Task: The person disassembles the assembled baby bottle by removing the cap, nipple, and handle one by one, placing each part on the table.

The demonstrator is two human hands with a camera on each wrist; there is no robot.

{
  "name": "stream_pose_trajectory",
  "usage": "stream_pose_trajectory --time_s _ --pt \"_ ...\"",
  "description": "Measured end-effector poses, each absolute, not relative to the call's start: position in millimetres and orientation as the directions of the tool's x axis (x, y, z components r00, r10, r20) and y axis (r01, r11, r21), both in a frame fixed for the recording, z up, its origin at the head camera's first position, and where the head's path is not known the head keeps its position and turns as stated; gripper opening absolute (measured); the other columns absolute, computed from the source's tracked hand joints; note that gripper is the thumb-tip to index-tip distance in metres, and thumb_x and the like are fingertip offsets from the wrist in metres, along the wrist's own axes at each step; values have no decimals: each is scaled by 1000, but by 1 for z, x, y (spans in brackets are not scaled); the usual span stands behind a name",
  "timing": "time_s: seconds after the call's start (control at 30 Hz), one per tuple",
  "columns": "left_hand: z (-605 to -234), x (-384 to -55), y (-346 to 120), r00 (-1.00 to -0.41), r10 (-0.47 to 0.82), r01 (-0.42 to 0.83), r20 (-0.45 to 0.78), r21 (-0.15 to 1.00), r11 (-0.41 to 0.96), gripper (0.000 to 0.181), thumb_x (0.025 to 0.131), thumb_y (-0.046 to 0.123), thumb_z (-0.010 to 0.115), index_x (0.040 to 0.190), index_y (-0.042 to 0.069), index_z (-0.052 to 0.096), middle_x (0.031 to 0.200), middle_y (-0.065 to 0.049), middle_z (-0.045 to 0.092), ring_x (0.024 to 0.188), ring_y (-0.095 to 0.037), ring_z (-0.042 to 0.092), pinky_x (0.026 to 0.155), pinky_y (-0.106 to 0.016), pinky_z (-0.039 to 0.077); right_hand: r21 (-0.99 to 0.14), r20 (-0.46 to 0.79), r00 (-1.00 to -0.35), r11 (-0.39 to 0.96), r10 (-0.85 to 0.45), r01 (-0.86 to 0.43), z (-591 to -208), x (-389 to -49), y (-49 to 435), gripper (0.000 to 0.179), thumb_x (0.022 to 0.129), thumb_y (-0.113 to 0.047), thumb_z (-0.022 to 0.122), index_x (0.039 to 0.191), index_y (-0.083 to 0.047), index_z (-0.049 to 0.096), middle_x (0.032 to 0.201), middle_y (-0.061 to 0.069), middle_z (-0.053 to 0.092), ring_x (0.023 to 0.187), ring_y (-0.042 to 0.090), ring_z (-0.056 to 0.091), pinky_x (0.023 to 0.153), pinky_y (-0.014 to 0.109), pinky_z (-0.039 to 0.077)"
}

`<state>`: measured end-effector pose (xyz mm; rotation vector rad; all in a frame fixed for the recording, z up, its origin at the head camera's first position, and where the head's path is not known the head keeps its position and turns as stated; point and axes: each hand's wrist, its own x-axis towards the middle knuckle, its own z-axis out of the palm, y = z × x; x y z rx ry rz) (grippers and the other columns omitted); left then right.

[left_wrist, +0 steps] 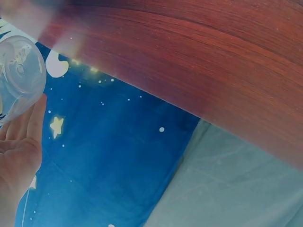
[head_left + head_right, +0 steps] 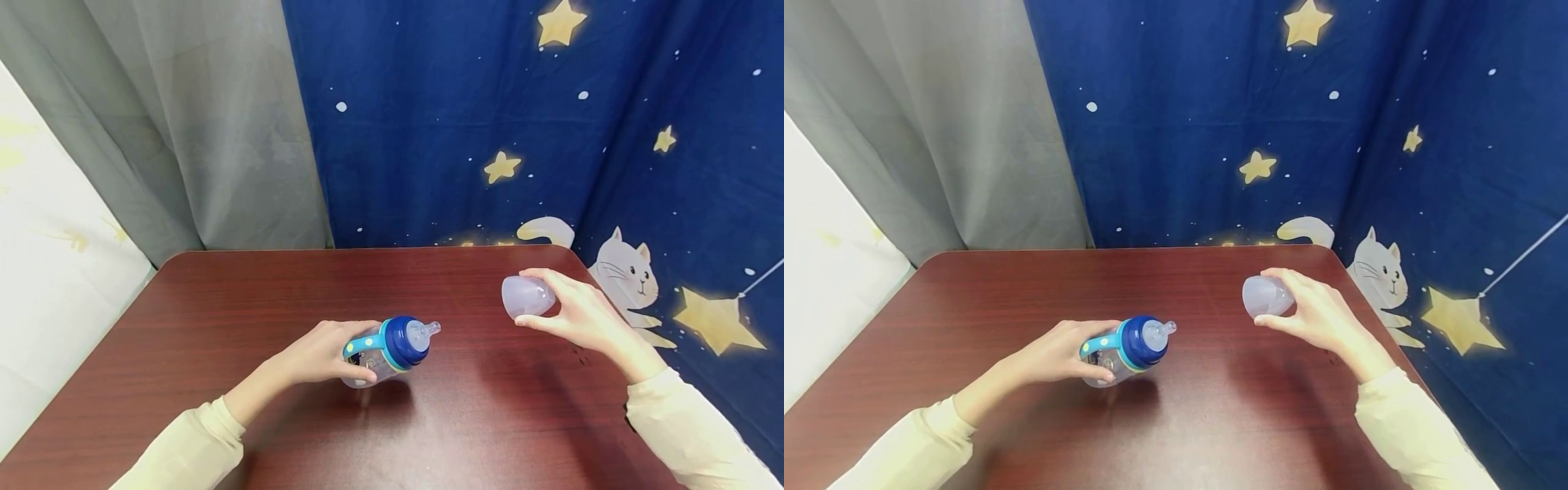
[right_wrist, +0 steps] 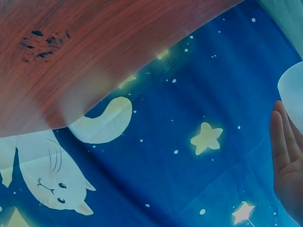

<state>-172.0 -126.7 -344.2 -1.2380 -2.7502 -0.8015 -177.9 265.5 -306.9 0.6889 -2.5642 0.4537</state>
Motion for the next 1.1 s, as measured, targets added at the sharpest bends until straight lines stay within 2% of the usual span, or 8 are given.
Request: stream_pose_trajectory --time_s 0.23,0.47,0.77,1.1 --pt "-345 -172 -127 -699 686 685 200 463 563 70 67 56 66 122 18 49 98 12 57 80 -2 52 64 -22 45 -199 464 -790 821 -401 -534 -314 -182 268 66 63 -48 74 117 -18 51 106 3 56 76 15 53 58 35 43" --pt "-346 -174 -126 -690 694 695 207 459 554 69 67 55 67 122 18 49 97 11 57 79 -2 52 64 -22 45 -181 453 -780 812 -432 -555 -325 -185 269 66 65 -47 73 119 -18 50 109 3 55 80 16 54 58 36 43" --pt "-348 -174 -127 -682 693 710 235 443 548 69 67 55 67 122 17 49 97 11 57 78 -2 52 63 -22 44 -183 429 -781 803 -454 -567 -342 -189 269 63 66 -45 73 119 -18 50 110 1 54 79 13 53 58 35 43" --pt "-348 -175 -128 -679 696 711 232 444 546 69 67 55 67 122 17 49 97 10 58 78 -2 52 63 -22 44 -201 362 -810 810 -461 -550 -356 -193 267 64 67 -49 71 120 -18 50 112 1 53 79 11 53 61 35 43"
